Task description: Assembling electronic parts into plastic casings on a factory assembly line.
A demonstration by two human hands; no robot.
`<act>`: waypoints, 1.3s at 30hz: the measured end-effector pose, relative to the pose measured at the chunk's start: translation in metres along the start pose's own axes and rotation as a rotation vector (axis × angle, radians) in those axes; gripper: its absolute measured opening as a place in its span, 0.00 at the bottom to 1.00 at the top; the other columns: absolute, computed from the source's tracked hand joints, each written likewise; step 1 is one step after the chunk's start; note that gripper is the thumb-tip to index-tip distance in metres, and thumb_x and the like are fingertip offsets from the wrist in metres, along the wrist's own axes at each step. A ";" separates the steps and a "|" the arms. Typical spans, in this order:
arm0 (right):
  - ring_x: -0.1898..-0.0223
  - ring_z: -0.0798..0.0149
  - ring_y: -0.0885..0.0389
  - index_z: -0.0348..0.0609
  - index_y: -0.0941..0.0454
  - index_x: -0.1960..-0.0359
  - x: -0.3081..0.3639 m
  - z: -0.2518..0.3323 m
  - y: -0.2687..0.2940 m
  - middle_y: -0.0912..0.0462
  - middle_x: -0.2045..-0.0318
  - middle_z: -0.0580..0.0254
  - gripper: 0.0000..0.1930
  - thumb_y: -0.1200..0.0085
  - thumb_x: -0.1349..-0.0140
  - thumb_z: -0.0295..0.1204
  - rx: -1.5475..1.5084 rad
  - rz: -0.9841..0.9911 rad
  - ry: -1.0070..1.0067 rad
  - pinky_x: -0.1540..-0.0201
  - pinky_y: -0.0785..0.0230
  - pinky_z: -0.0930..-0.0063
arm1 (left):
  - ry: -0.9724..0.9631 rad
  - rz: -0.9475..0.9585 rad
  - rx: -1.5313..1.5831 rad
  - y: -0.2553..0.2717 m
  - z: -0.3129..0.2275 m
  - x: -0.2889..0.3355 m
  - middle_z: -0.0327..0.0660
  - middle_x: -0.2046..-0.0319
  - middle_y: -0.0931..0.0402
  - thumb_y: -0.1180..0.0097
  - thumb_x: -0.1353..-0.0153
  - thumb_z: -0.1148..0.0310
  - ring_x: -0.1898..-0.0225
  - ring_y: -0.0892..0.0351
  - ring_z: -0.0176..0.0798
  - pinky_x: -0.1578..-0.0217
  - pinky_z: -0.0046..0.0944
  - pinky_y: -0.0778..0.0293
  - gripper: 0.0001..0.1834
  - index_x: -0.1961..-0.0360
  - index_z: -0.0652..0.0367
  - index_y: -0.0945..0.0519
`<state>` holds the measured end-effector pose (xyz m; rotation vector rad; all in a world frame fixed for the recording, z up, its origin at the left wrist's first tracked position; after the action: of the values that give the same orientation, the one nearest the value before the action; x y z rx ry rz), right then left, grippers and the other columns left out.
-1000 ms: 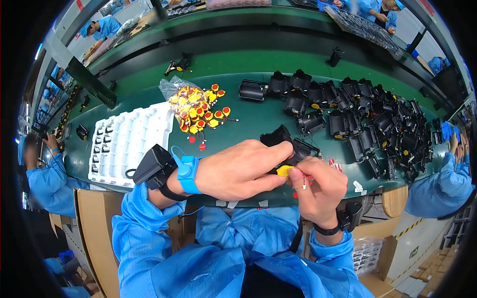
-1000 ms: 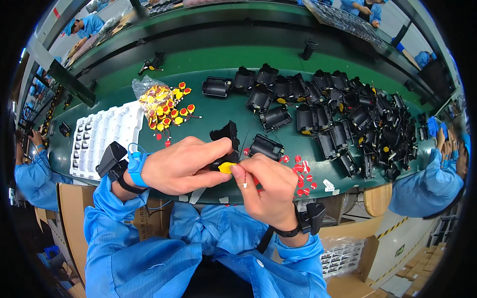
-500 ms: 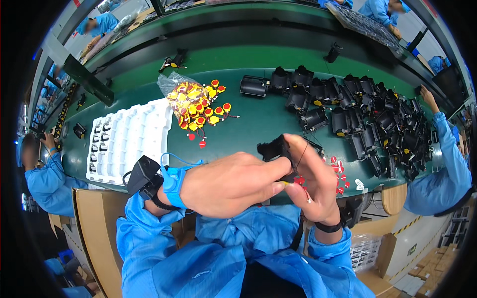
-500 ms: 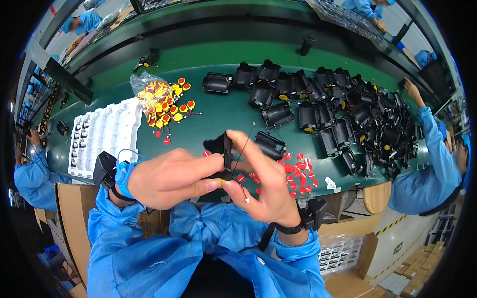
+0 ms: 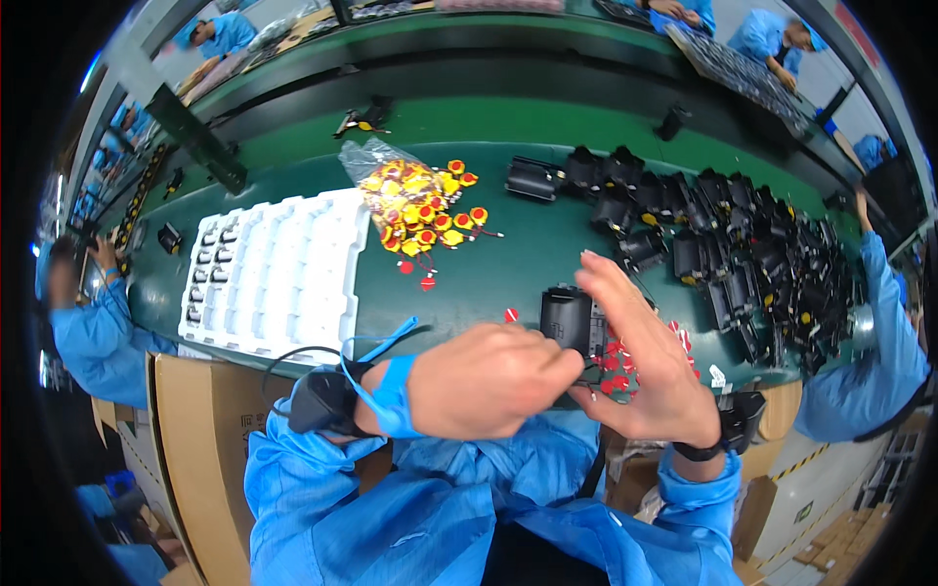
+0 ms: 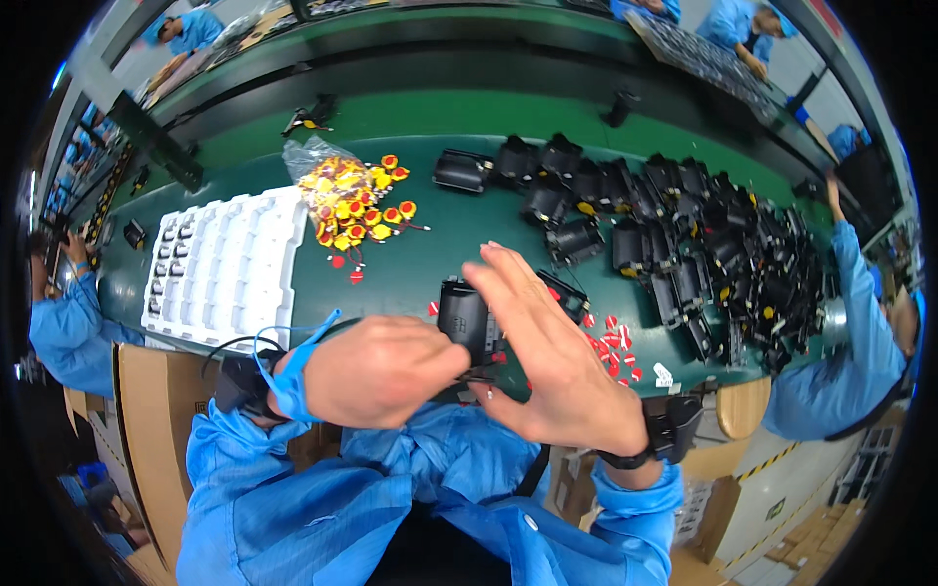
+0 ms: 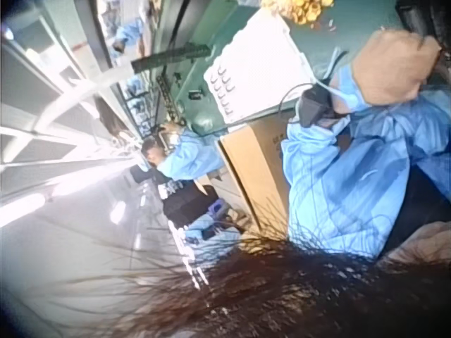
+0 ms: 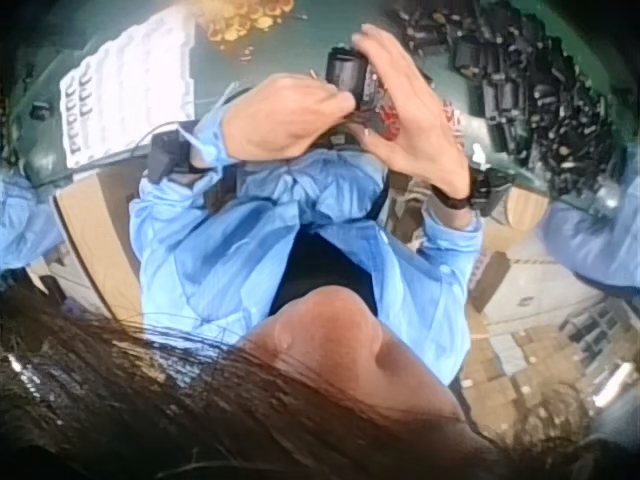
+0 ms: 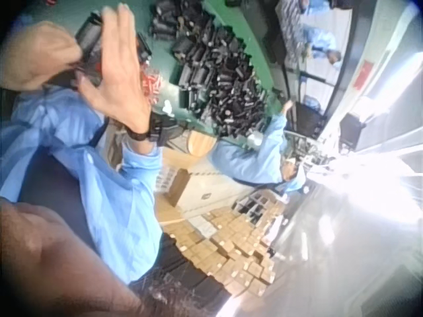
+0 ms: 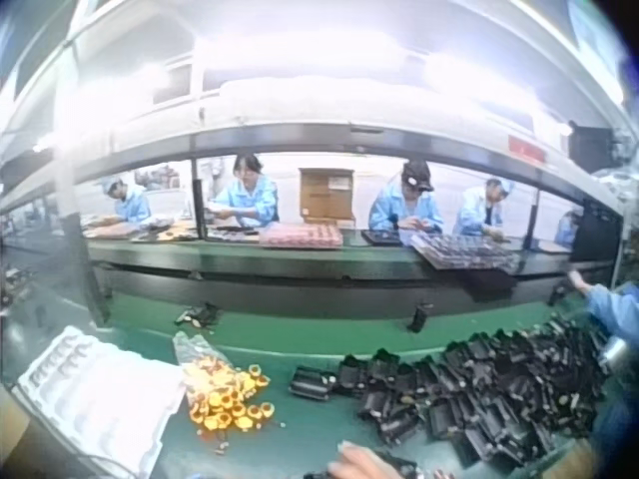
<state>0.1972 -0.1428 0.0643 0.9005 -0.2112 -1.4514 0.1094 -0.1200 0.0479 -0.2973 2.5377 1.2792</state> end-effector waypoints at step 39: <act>0.47 0.34 0.22 0.31 0.21 0.56 -0.008 0.060 -0.057 0.21 0.58 0.41 0.20 0.37 0.53 0.23 0.188 0.328 0.385 0.44 0.28 0.45 | 0.224 -0.180 -1.217 0.174 0.086 0.256 0.43 0.78 0.29 0.44 0.49 0.77 0.76 0.26 0.46 0.75 0.45 0.30 0.18 0.55 0.71 0.25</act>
<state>0.1149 -0.1518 0.0716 1.2180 -0.1975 -0.9452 -0.1704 0.0374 0.0423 -0.8938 1.4649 2.6280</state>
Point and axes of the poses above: each hand's wrist, its own x-axis away from the middle knuckle, its own y-axis out of the back of the hand, z = x × y, the point moved 10 cm from there along -x, towards the middle knuckle
